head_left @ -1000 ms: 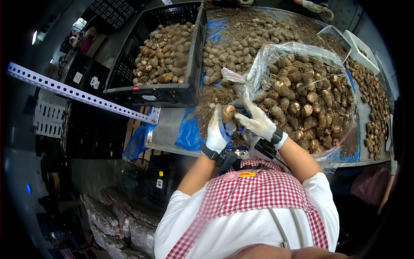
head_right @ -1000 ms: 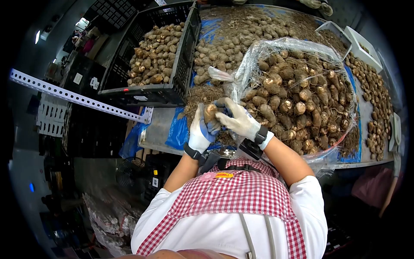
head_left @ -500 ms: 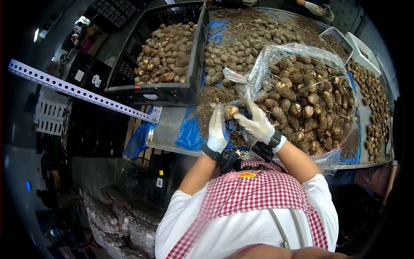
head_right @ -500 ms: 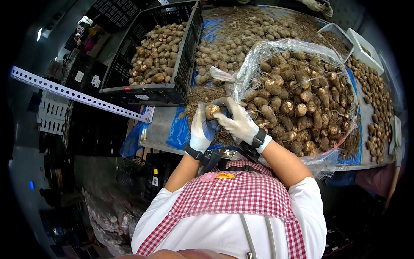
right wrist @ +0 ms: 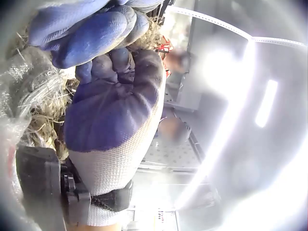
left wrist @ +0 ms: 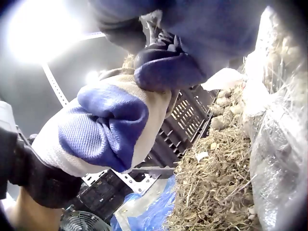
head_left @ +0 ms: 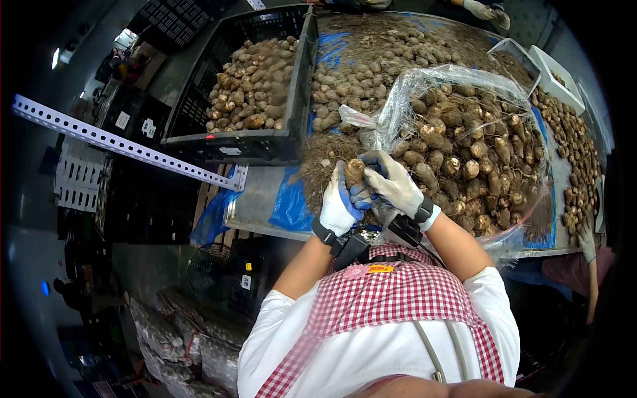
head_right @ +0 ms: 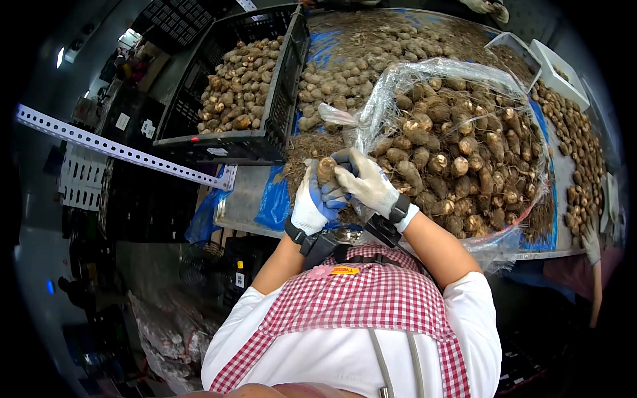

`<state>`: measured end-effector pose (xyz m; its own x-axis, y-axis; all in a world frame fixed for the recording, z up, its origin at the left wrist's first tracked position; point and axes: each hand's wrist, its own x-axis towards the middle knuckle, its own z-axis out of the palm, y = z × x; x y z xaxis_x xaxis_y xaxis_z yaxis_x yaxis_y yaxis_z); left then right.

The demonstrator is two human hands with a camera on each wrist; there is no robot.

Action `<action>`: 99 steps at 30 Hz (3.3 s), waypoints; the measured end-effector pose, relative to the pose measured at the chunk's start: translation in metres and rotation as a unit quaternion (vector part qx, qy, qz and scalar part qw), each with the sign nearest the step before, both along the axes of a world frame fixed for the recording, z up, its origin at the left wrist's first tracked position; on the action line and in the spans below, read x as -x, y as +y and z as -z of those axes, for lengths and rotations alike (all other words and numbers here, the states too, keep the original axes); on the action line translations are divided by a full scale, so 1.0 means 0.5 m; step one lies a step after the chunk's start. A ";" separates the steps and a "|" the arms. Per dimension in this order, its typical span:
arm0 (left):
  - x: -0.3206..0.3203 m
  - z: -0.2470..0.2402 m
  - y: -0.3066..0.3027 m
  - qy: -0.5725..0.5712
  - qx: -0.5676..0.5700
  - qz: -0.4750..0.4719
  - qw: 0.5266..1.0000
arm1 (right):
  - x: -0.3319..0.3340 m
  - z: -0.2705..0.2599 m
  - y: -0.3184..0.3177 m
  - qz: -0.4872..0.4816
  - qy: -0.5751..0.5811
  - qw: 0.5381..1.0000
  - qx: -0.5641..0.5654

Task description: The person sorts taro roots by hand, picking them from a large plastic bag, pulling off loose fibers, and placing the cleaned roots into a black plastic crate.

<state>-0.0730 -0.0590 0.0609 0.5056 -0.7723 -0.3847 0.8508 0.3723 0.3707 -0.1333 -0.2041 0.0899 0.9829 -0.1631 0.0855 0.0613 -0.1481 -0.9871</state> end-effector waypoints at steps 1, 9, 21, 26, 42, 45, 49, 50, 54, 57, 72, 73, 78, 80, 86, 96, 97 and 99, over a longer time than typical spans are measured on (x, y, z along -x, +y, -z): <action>0.005 -0.003 -0.001 -0.017 -0.019 -0.009 1.000 | -0.001 0.000 -0.002 -0.003 0.008 1.000 0.008; -0.242 -0.180 -0.004 -0.105 0.184 -0.204 0.956 | 0.055 0.045 -0.030 -0.012 -0.043 0.996 0.074; -0.027 -0.019 -0.189 -0.313 -0.116 0.123 0.935 | -0.028 0.018 -0.294 0.014 0.181 0.828 0.530; -0.060 0.058 -0.178 -0.267 -0.064 0.073 0.959 | 0.004 -0.031 -0.314 0.120 0.168 0.930 0.303; -0.076 -0.016 -0.014 -0.320 -0.210 0.120 0.916 | -0.052 -0.001 -0.067 -0.097 -0.288 0.833 0.462; -0.037 -0.046 -0.026 -0.277 -0.218 -0.026 0.935 | -0.062 -0.004 -0.032 -0.077 -0.233 0.866 0.435; -0.045 0.049 -0.032 -0.581 -0.394 -0.194 0.685 | -0.068 0.050 0.023 0.057 -0.176 0.947 0.262; -0.034 0.016 -0.037 -0.564 -0.396 -0.215 0.692 | -0.081 0.085 0.033 0.101 -0.144 0.959 0.224; -0.054 0.020 0.012 -0.760 -0.361 -0.143 0.521 | -0.092 0.126 0.037 0.013 0.078 0.987 -0.138; -0.072 0.047 0.014 -0.713 -0.329 -0.153 0.599 | -0.088 0.122 0.008 -0.121 0.249 0.860 -0.428; -0.089 0.141 0.045 0.111 0.148 0.141 0.973 | -0.108 0.078 -0.042 -0.046 -0.015 0.991 0.124; -0.086 0.131 0.033 0.048 0.040 0.077 0.995 | -0.102 0.076 -0.037 -0.065 -0.043 0.981 0.177; -0.091 0.134 0.020 -0.088 0.027 0.136 0.986 | -0.062 0.069 0.010 -0.072 0.002 0.972 0.225; -0.067 0.114 -0.010 -0.419 -0.375 -0.079 0.823 | -0.076 0.121 0.017 -0.012 0.001 0.992 0.124; -0.043 0.085 -0.053 -0.349 -0.184 -0.281 0.875 | -0.104 0.125 0.037 0.085 -0.094 0.988 0.093; -0.089 0.061 0.008 -0.173 0.029 -0.068 0.982 | -0.089 0.087 -0.009 0.039 -0.024 0.998 0.037; -0.082 0.058 0.011 -0.206 -0.004 -0.079 0.975 | -0.095 0.082 -0.010 -0.015 0.016 0.996 -0.081; -0.068 0.054 0.010 -0.342 -0.080 -0.064 0.934 | -0.090 0.068 -0.002 -0.033 -0.016 0.996 0.080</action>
<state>-0.0388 -0.0539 0.0342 0.7593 -0.6493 -0.0433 0.3473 0.3480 0.8708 -0.0883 -0.2049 0.0557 0.9875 -0.0798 0.1357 0.1064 -0.2971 -0.9489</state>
